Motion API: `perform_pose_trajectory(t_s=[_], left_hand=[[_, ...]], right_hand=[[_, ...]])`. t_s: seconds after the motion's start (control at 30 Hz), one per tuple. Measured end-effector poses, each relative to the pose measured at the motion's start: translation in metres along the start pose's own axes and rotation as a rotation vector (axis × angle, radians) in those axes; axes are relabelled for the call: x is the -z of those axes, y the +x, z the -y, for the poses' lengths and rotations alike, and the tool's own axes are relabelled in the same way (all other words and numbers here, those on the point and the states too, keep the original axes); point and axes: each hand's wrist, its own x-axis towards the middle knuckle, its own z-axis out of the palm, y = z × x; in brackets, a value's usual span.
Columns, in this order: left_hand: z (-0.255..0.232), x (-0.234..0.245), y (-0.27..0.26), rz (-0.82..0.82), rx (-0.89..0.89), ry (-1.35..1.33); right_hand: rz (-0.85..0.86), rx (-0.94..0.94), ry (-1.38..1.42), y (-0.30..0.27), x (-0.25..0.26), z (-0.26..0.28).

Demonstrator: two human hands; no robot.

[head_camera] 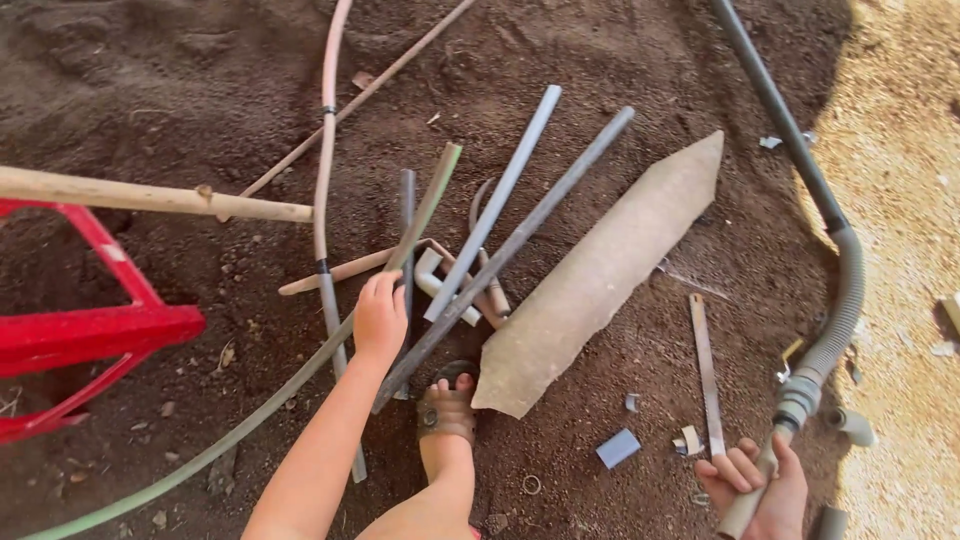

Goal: The person is sawing a plastic pipe using a hacksaw blade and then connecting it to a larger pipe structure on the ground.

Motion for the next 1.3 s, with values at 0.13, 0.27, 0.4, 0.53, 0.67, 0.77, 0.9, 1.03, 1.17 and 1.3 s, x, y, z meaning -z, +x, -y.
perform_pose_trajectory(t_s=[0.13, 0.27, 0.4, 0.53, 0.67, 0.77, 0.9, 1.03, 1.17, 1.3], left_hand=[[0.035, -0.017, 0.024, -0.023, 0.056, 0.187], [0.053, -0.019, 0.032, 0.346, 0.446, 0.043], [0.035, -0.013, 0.031, 0.517, 0.538, -0.055], [0.012, -0.009, 0.019, 0.479, 0.528, -0.148], [-0.040, 0.009, 0.024, 0.607, 0.494, -0.125], [-0.094, 0.022, 0.030, 0.704, 0.503, -0.122], [-0.158, 0.016, 0.013, 0.933, 0.401, -0.257], [-0.149, -0.052, -0.053, 1.088, 0.250, -0.579], [-0.156, -0.061, -0.098, 1.108, 0.150, -0.644], [-0.170, -0.038, -0.108, 1.172, 0.101, -0.436]], right_hand=[[0.037, 0.035, -0.036, 0.003, 0.005, 0.002], [0.079, 0.039, -0.043, 0.014, 0.018, 0.002], [0.031, 0.078, -0.057, -0.005, -0.001, 0.002], [0.020, 0.061, -0.043, 0.001, 0.007, -0.001], [0.043, 0.045, -0.051, 0.006, 0.010, -0.003], [0.028, 0.036, -0.048, 0.004, 0.007, -0.003], [0.047, 0.054, 0.048, -0.018, -0.031, 0.011], [0.002, 0.086, 0.146, -0.037, -0.103, 0.056], [0.007, 0.236, 0.025, -0.003, -0.118, 0.093], [-0.145, 0.361, -0.093, -0.008, -0.166, 0.121]])
